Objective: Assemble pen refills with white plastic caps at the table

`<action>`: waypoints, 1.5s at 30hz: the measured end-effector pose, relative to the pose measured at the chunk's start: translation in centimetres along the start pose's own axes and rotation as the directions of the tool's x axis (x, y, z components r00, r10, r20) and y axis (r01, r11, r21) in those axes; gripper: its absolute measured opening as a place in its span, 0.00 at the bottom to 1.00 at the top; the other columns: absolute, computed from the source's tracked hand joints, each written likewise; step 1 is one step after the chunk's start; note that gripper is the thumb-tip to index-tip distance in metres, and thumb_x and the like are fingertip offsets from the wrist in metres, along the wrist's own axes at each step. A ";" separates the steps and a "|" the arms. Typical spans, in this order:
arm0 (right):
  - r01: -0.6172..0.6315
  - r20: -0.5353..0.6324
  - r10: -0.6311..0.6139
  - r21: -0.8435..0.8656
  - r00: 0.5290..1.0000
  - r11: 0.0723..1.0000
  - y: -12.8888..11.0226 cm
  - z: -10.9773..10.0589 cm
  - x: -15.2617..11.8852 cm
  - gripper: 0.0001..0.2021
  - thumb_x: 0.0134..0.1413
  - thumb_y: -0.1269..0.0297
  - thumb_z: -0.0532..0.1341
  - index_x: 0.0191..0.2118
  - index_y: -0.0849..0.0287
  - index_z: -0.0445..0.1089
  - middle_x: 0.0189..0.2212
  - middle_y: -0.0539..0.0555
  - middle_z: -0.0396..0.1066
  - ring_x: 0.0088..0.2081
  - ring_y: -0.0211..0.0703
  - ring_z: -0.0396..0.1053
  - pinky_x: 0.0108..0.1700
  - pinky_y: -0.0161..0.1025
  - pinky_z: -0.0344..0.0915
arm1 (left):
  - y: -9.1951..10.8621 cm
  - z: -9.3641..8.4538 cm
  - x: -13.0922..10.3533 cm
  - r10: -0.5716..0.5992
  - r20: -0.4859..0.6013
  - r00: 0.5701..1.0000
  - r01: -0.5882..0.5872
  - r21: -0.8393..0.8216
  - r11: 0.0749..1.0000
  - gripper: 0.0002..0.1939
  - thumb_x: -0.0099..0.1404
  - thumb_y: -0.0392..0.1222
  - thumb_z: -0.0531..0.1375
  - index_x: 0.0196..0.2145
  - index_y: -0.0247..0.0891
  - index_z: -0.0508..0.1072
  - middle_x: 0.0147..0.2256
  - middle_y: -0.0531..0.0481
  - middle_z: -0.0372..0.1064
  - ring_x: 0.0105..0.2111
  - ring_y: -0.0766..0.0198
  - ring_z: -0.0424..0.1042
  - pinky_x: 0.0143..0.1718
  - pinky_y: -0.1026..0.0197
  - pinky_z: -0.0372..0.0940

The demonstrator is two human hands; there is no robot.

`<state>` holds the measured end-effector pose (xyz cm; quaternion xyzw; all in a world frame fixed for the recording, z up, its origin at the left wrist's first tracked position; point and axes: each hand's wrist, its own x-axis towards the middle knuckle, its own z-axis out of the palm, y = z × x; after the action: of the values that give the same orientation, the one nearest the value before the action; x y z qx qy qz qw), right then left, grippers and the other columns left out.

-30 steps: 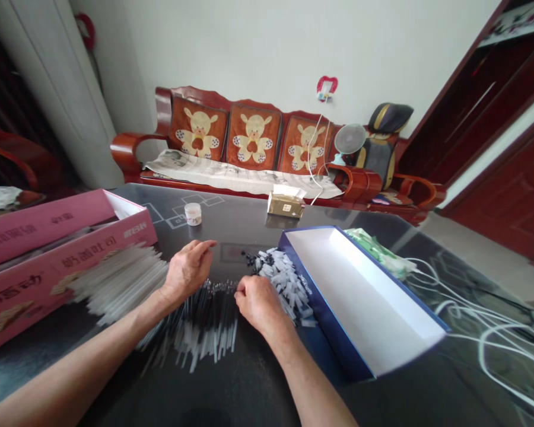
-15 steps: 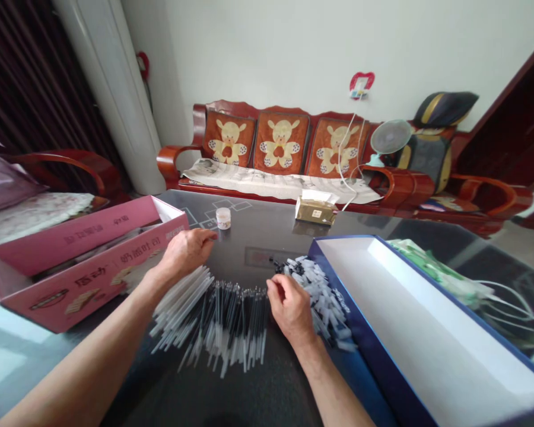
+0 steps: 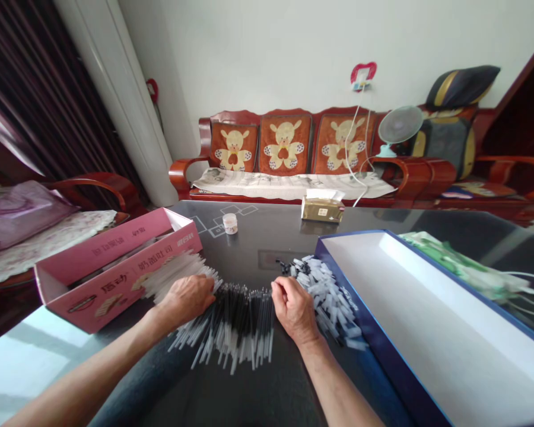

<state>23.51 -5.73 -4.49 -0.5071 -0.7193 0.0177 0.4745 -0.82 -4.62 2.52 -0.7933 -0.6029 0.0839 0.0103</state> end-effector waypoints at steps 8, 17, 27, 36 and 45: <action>-0.010 0.080 0.008 0.027 0.997 1.000 -0.7 -0.4 0.2 0.08 0.60 0.66 0.52 0.37 0.58 0.68 0.31 0.54 0.70 0.33 0.39 0.68 0.39 0.35 0.62 | 0.6 0.3 0.0 -0.014 0.015 1.000 0.013 0.044 0.999 0.13 0.63 0.36 0.49 0.39 0.33 0.70 0.37 0.38 0.71 0.38 0.53 0.74 0.38 0.56 0.67; -0.012 0.396 0.143 -0.316 0.907 0.949 -5.6 0.4 -0.1 0.09 0.55 0.60 0.57 0.27 0.57 0.68 0.30 0.54 0.69 0.32 0.40 0.68 0.35 0.34 0.61 | 1.2 0.3 -0.1 -0.072 0.018 0.997 0.071 0.053 0.996 0.14 0.65 0.39 0.48 0.40 0.33 0.70 0.37 0.37 0.72 0.38 0.53 0.74 0.38 0.55 0.67; -0.061 0.429 0.266 -0.433 0.863 0.899 -5.9 1.4 0.0 0.11 0.54 0.58 0.56 0.28 0.58 0.71 0.31 0.57 0.73 0.32 0.44 0.72 0.33 0.37 0.63 | 1.5 0.4 0.5 -0.131 0.013 0.991 0.131 0.019 0.991 0.17 0.64 0.38 0.47 0.37 0.32 0.74 0.34 0.35 0.73 0.39 0.50 0.74 0.37 0.55 0.68; -0.300 0.384 0.392 -0.277 0.836 0.913 -6.0 0.9 1.4 0.10 0.48 0.64 0.58 0.20 0.57 0.71 0.23 0.55 0.74 0.29 0.43 0.72 0.31 0.35 0.61 | 0.2 -1.1 2.0 -0.173 -0.069 0.983 0.163 -0.129 0.978 0.13 0.57 0.42 0.52 0.28 0.35 0.76 0.29 0.41 0.74 0.34 0.55 0.74 0.34 0.61 0.65; -0.617 0.366 0.530 0.650 0.765 0.442 -3.0 0.9 2.7 0.14 0.46 0.55 0.61 0.36 0.58 0.66 0.25 0.49 0.72 0.22 0.35 0.66 0.20 0.30 0.56 | 2.0 -0.5 5.7 0.098 -0.141 0.985 -0.172 -0.791 0.587 0.17 0.54 0.39 0.54 0.40 0.33 0.74 0.24 0.54 0.70 0.23 0.69 0.66 0.25 0.68 0.59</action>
<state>20.67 -4.74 -1.67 -0.4799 -0.4565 0.4945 0.5628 2.59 0.34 2.09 -0.7597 -0.5136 -0.2275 -0.3277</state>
